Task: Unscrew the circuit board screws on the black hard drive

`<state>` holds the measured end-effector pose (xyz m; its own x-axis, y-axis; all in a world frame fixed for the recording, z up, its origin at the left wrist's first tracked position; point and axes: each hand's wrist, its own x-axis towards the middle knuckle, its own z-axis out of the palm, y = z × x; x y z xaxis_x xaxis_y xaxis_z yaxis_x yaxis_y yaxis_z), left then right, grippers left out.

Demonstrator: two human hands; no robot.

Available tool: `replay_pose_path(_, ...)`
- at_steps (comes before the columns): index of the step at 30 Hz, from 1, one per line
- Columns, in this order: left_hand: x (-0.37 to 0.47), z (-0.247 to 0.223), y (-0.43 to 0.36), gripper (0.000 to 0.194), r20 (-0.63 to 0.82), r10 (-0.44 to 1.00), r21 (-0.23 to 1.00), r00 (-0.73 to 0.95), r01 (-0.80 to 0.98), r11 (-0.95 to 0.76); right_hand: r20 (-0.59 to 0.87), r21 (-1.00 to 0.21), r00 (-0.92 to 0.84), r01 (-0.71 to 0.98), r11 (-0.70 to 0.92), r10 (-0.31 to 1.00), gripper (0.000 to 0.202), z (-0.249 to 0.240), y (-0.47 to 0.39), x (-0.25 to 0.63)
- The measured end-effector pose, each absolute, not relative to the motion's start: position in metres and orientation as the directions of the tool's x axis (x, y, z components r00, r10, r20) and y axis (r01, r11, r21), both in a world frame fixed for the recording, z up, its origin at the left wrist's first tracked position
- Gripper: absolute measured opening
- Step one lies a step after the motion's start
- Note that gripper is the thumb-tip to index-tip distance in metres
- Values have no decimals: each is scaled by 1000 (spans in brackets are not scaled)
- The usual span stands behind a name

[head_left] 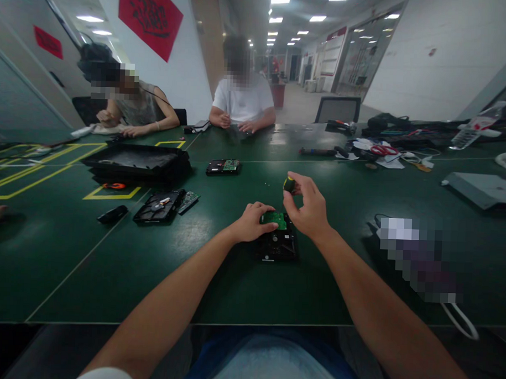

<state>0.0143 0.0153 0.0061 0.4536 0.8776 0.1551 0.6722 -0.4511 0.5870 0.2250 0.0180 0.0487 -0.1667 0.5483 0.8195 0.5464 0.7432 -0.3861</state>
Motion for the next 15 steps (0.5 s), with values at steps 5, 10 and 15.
replay_pose_path(5, 14, 5, 15, 55, 154, 877, 585, 455, 673, -452, 816, -387, -154, 569, 725, 557, 46, 48, 18, 225)
replay_pose_path(10, 13, 3, 16, 57, 152, 875, 585, 460, 671, -455, 831, -369, -165, 552, 748, 531, 44, 49, 17, 225)
replay_pose_path(15, 13, 4, 16, 56, 154, 874, 585, 461, 670, -457, 829, -391, -133, 557, 733, 543, 49, 47, 19, 224)
